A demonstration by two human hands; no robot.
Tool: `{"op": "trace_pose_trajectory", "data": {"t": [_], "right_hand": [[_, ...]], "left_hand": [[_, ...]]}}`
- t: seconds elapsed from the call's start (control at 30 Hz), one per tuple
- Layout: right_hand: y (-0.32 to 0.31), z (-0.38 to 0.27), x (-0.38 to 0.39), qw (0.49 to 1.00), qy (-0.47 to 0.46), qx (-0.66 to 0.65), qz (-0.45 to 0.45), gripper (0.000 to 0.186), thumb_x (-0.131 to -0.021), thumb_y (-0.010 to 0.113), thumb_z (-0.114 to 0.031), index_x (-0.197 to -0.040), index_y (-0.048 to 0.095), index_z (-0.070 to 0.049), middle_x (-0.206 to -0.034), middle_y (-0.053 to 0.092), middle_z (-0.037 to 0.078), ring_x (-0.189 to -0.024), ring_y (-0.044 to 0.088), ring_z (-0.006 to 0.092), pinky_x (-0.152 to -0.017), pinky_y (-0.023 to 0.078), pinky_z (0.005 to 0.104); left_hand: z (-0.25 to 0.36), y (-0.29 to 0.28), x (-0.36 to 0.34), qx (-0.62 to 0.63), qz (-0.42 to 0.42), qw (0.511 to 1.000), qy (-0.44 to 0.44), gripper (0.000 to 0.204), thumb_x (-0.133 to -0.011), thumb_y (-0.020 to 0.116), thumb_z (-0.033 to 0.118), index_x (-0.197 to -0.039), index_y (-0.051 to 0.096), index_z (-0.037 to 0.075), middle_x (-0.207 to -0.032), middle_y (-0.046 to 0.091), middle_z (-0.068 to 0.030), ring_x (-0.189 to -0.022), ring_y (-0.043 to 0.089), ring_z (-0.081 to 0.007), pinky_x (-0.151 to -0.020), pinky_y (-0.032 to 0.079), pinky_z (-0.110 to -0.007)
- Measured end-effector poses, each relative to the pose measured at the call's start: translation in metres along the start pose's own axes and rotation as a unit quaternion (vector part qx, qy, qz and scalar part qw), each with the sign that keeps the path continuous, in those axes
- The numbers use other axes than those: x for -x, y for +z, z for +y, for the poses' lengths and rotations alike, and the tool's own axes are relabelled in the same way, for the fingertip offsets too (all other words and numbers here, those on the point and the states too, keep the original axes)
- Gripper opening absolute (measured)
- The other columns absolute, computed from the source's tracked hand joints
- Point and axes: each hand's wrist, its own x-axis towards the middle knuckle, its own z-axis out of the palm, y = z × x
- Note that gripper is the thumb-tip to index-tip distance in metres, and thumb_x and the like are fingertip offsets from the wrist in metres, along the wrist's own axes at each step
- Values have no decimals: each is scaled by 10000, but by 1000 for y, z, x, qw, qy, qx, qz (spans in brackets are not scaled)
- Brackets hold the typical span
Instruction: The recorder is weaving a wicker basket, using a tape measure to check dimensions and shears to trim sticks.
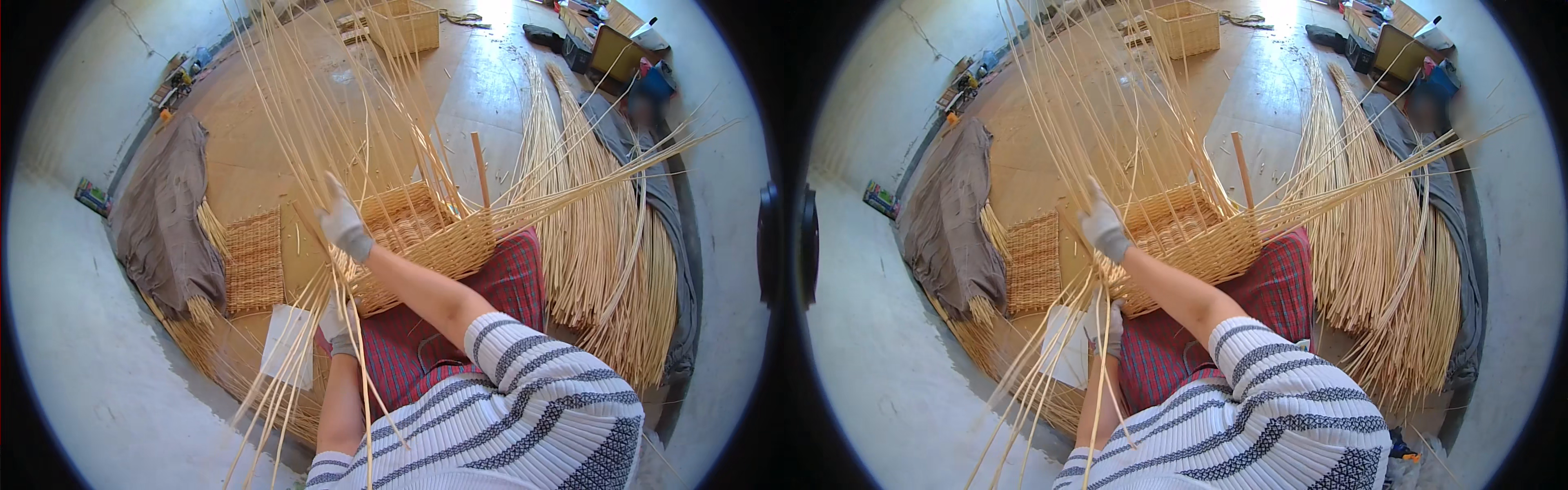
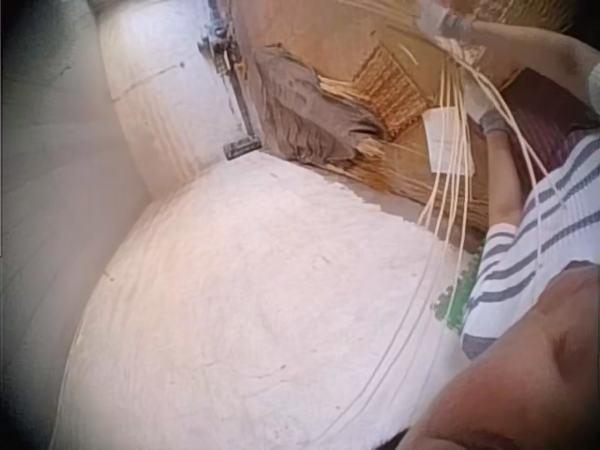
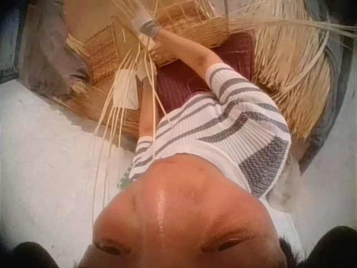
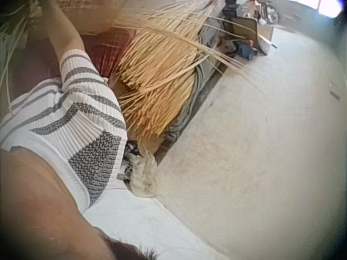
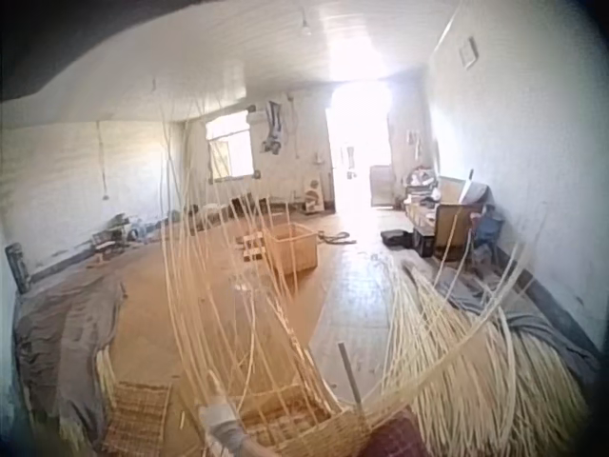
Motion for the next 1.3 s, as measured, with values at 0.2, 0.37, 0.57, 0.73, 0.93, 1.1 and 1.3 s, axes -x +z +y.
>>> {"op": "trace_pose_trajectory", "data": {"t": [0.2,0.37,0.57,0.73,0.93,1.1,1.3], "right_hand": [[-21,-12,-28,941,229,-54,-244,395,-1020,663,-389,-1215,754,-58,-1036,780,206,-892,731,394,-798,569,454],[-68,-39,-31,809,328,-234,-427,629,-1026,627,-544,-1387,656,-30,-1046,785,187,-847,737,338,-827,584,410],[-64,-68,-3,990,38,-136,-18,634,-1069,634,-369,-1563,460,-12,-1147,743,155,-1030,715,268,-948,564,331],[-148,-2,62,844,151,-486,-168,244,-1122,545,-175,-1305,624,-33,-1068,707,80,-1043,732,267,-911,607,399],[-244,82,92,836,463,-272,-116,72,-1072,657,-121,-1090,683,-57,-1018,725,52,-875,731,185,-726,608,311],[-239,61,91,834,486,-251,-76,193,-1048,684,-84,-1237,659,-54,-1065,745,55,-878,722,160,-749,610,282],[-110,-2,-13,952,-169,141,-214,609,-1011,577,5,-1593,473,-144,-1634,441,229,-1300,651,268,-1051,534,371]], "left_hand": [[-3,1,1,-29,-5,1000,-10,701,-884,814,287,-1504,537,110,-1115,727,-290,-991,710,-441,-873,557,-509],[9,-3,2,195,27,980,29,486,-1022,720,371,-1336,602,18,-977,666,-109,-857,679,-252,-683,558,-357],[28,-16,-4,-108,-3,993,45,397,-971,786,302,-1217,615,41,-934,666,-109,-792,674,-251,-645,540,-394],[17,-15,-12,24,-74,996,-50,485,-865,852,248,-1245,612,68,-1007,706,-158,-895,703,-314,-798,559,-458],[43,-8,9,37,73,977,197,423,-983,729,187,-1360,591,54,-1170,703,-168,-911,736,-286,-843,606,-413],[90,12,-31,376,-133,917,-12,413,-1054,604,128,-1429,437,81,-1262,627,-215,-675,735,-269,-515,619,-378],[87,37,-52,456,-80,879,-115,212,-1079,611,166,-1058,409,109,-835,544,-64,-507,681,-227,-350,530,-346]]}}
